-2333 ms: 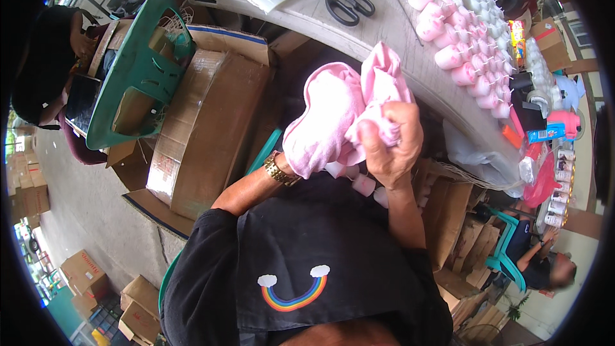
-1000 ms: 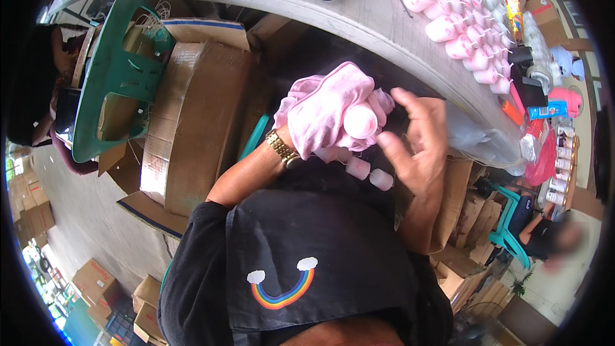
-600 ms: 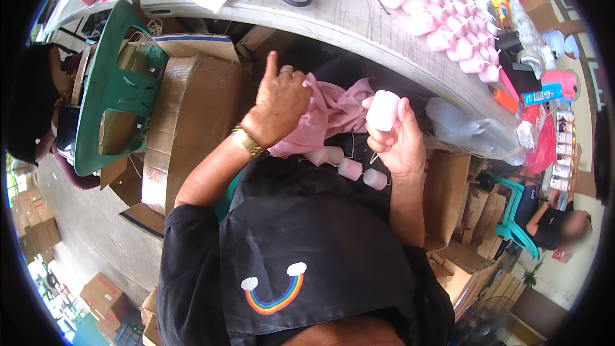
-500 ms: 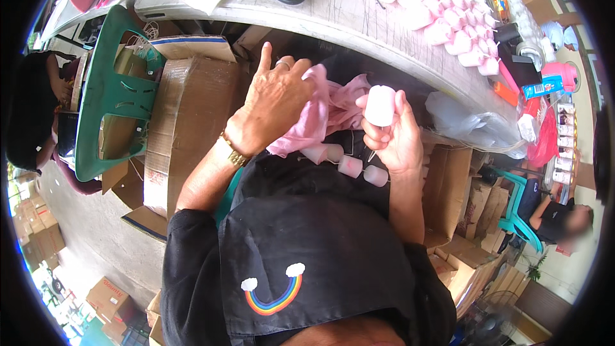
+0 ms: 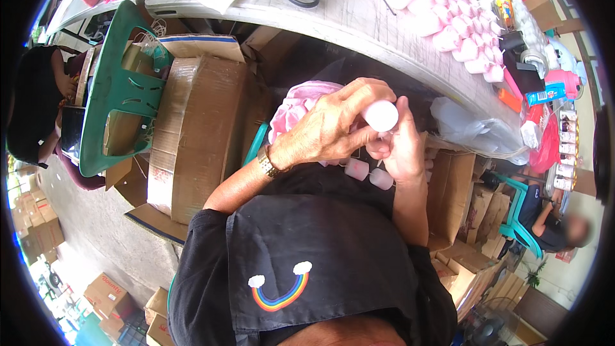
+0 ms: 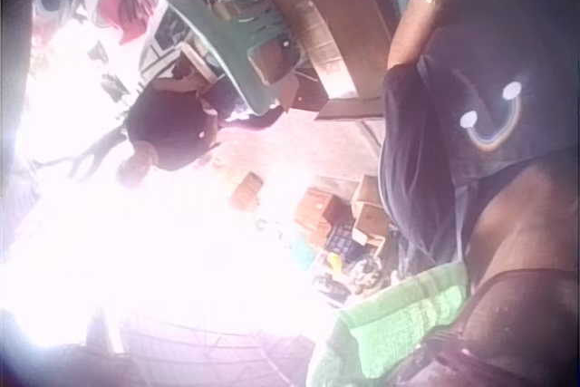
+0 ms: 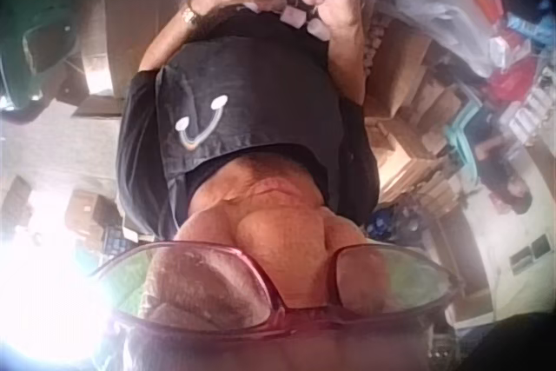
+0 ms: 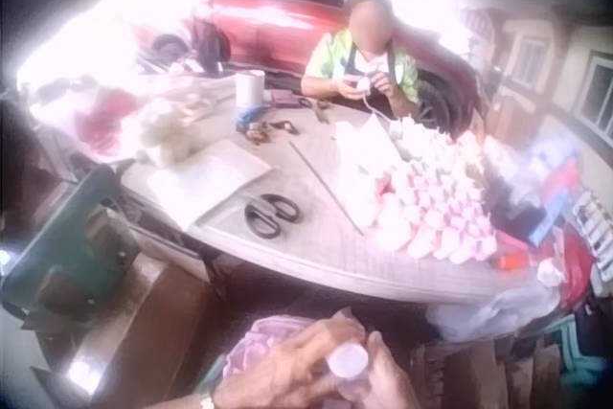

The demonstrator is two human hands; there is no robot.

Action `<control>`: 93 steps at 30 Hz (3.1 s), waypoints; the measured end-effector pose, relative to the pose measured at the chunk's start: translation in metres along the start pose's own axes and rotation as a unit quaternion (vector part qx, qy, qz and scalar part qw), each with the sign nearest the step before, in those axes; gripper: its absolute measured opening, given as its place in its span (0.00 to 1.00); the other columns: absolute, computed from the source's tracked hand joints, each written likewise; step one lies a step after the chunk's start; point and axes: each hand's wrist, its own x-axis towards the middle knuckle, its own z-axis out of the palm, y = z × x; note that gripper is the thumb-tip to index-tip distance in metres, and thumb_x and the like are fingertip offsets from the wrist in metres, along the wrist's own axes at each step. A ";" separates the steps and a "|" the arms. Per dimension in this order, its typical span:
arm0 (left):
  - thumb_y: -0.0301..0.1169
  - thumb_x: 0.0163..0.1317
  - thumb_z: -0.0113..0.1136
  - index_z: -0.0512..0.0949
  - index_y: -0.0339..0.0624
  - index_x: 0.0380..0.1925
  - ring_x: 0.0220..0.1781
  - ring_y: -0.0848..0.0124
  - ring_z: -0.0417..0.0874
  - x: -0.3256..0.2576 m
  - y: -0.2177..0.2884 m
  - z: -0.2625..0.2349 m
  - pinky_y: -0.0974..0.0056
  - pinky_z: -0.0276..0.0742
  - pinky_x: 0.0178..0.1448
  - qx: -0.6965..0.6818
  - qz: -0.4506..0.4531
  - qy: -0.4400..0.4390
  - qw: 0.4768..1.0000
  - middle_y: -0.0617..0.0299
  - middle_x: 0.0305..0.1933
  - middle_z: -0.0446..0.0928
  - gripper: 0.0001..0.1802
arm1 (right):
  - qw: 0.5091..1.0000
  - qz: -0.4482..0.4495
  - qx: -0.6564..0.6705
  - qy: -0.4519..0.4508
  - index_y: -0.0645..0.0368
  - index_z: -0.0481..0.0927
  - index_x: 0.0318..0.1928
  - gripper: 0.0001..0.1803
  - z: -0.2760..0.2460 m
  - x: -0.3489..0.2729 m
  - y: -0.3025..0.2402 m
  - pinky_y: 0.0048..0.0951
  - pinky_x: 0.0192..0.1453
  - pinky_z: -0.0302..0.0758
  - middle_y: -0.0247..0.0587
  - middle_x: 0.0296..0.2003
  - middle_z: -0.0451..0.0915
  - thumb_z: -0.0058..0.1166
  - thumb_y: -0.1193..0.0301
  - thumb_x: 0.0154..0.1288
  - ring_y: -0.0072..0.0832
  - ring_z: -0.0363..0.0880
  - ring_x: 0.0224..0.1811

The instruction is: The person threads small pink cylindrical objects onto a string, then wraps a pink cloth around the assembled items. The person uses scissors to cut the string and continues to add more pink objects to the string.

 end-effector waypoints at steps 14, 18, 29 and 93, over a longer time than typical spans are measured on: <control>0.31 0.52 0.69 0.83 0.50 0.39 0.41 0.57 0.84 -0.008 0.010 0.009 0.38 0.70 0.65 0.083 -0.051 0.059 0.994 0.62 0.34 0.80 0.12 | 0.934 -0.169 -0.312 0.036 0.56 0.56 0.71 0.42 0.029 -0.006 -0.009 0.23 0.47 0.69 0.42 0.43 0.76 0.26 0.35 0.73 0.22 0.72 0.43; 0.28 0.51 0.67 0.83 0.47 0.36 0.38 0.56 0.83 -0.008 0.005 0.010 0.45 0.71 0.65 0.077 -0.025 0.108 0.991 0.59 0.33 0.80 0.10 | 0.896 -0.217 -0.383 0.051 0.57 0.62 0.68 0.35 0.033 -0.004 -0.006 0.32 0.59 0.70 0.49 0.46 0.77 0.26 0.43 0.77 0.32 0.76 0.50; 0.23 0.59 0.62 0.82 0.36 0.28 0.30 0.79 0.77 -0.017 0.002 -0.001 0.72 0.72 0.35 -0.356 -0.245 0.157 0.888 0.65 0.28 0.79 0.03 | 0.847 -0.341 -0.403 0.059 0.66 0.79 0.45 0.11 0.037 -0.004 -0.003 0.19 0.46 0.74 0.36 0.39 0.77 0.58 0.85 0.61 0.18 0.77 0.44; 0.40 0.38 0.82 0.82 0.41 0.43 0.45 0.61 0.84 -0.004 0.007 -0.039 0.60 0.80 0.48 -0.001 -0.074 -0.012 0.997 0.58 0.44 0.82 0.30 | 0.775 -0.363 -0.515 0.041 0.67 0.81 0.44 0.09 0.033 -0.023 -0.024 0.21 0.35 0.74 0.41 0.36 0.77 0.55 0.86 0.64 0.21 0.76 0.34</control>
